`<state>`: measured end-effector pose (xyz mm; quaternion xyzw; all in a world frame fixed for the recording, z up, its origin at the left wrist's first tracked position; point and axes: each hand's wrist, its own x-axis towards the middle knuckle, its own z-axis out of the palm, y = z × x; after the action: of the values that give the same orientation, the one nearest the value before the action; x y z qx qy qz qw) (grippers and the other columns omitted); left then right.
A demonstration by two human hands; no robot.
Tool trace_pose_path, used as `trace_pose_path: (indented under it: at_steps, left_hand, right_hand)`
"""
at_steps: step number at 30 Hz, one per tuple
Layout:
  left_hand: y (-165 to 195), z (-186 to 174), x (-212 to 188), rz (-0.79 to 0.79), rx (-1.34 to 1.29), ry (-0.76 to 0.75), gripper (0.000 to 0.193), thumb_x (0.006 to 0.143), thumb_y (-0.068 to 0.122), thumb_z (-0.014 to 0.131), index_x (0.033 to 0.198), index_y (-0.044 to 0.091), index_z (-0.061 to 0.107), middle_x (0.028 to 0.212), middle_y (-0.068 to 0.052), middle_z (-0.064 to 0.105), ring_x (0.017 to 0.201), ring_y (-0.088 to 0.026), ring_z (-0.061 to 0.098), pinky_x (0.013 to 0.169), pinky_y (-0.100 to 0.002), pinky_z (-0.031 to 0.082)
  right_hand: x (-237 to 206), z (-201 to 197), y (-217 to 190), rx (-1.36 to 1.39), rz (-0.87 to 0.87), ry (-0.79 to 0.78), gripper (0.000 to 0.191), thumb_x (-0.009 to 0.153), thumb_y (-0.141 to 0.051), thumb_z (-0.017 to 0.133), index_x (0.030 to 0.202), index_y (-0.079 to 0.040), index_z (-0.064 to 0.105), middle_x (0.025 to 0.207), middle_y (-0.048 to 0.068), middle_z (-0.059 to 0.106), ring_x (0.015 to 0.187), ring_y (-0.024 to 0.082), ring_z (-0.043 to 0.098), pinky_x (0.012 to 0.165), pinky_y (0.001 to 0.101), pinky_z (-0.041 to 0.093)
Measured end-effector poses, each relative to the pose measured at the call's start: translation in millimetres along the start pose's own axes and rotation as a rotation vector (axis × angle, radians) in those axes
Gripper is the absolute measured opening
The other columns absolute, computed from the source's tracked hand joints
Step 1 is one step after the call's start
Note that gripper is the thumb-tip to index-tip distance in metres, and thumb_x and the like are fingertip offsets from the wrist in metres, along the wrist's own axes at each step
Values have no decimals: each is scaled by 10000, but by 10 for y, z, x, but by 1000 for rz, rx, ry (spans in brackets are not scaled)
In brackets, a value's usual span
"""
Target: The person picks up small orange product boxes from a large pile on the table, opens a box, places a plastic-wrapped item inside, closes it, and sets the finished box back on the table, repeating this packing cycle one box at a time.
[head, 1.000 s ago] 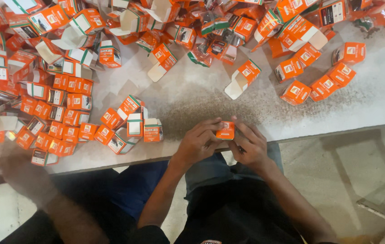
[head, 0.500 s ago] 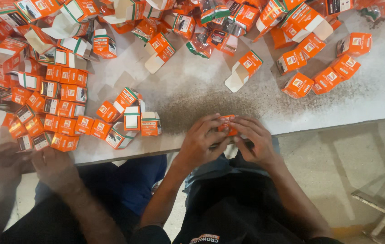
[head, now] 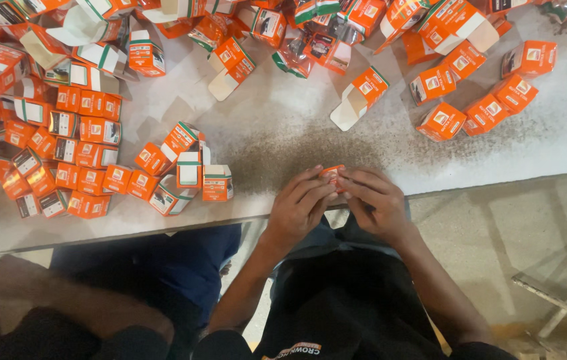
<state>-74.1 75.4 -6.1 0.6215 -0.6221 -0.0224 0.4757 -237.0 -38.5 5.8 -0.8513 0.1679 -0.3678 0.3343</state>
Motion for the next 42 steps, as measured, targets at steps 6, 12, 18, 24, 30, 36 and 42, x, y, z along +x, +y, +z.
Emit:
trace_pose_path:
  at_steps: [6, 12, 18, 24, 30, 36, 42]
  left_hand:
    - [21, 26, -21, 43, 66, -58, 251, 884, 73, 823, 1094, 75, 687, 1155, -88, 682, 1256, -336, 658, 1035, -423, 581]
    - [17, -72, 3, 15, -55, -110, 254, 864, 50, 817, 1067, 84, 668, 1181, -112, 669, 1273, -361, 639, 1041, -433, 572]
    - [45, 76, -35, -72, -32, 0, 253, 879, 29, 824, 1071, 81, 668, 1149, -105, 732, 1202, -349, 704, 1031, -426, 607]
    - [154, 324, -152, -117, -57, 205, 225, 907, -18, 798, 1012, 58, 614, 1180, -156, 724, 1252, -377, 687, 1090, -468, 591]
    - [217, 450, -212, -239, -60, 268, 176, 929, -76, 725, 1048, 7, 627, 1209, -217, 717, 1289, -411, 660, 1056, -454, 593]
    - [115, 388, -167, -246, -65, 271, 181, 944, -40, 744, 1048, 32, 614, 1279, -233, 693, 1260, -370, 686, 1000, -406, 613]
    - [123, 397, -129, -266, -104, 354, 191, 917, -43, 769, 1019, 60, 645, 1273, -186, 661, 1149, -291, 715, 961, -351, 637]
  right_hand:
    - [41, -68, 3, -23, 14, -45, 279, 835, 48, 727, 1096, -49, 732, 1200, 123, 729, 1121, 326, 713, 944, 403, 590]
    - [35, -131, 99, 28, -29, -104, 265, 796, 35, 744, 1047, -48, 723, 1211, 151, 708, 1061, 332, 707, 897, 400, 588]
    - [-2, -83, 192, 48, -33, -52, 268, 831, 43, 759, 1074, -66, 723, 1224, 120, 709, 1076, 312, 719, 900, 385, 598]
    - [-147, -30, 210, 4, -53, -25, 343, 845, 74, 734, 1167, -42, 710, 1231, 147, 710, 1105, 325, 720, 918, 391, 605]
    - [-247, 162, 174, -6, 63, 129, 285, 865, 43, 774, 1129, -36, 700, 1183, 135, 743, 1006, 280, 759, 836, 341, 627]
    - [-228, 330, 80, -76, 67, 234, 268, 870, -3, 816, 1109, -53, 705, 1166, 102, 750, 994, 267, 755, 810, 346, 622]
    - [-148, 266, 36, -79, 46, 197, 285, 849, -28, 828, 1113, -58, 724, 1165, 110, 731, 968, 276, 735, 817, 366, 611]
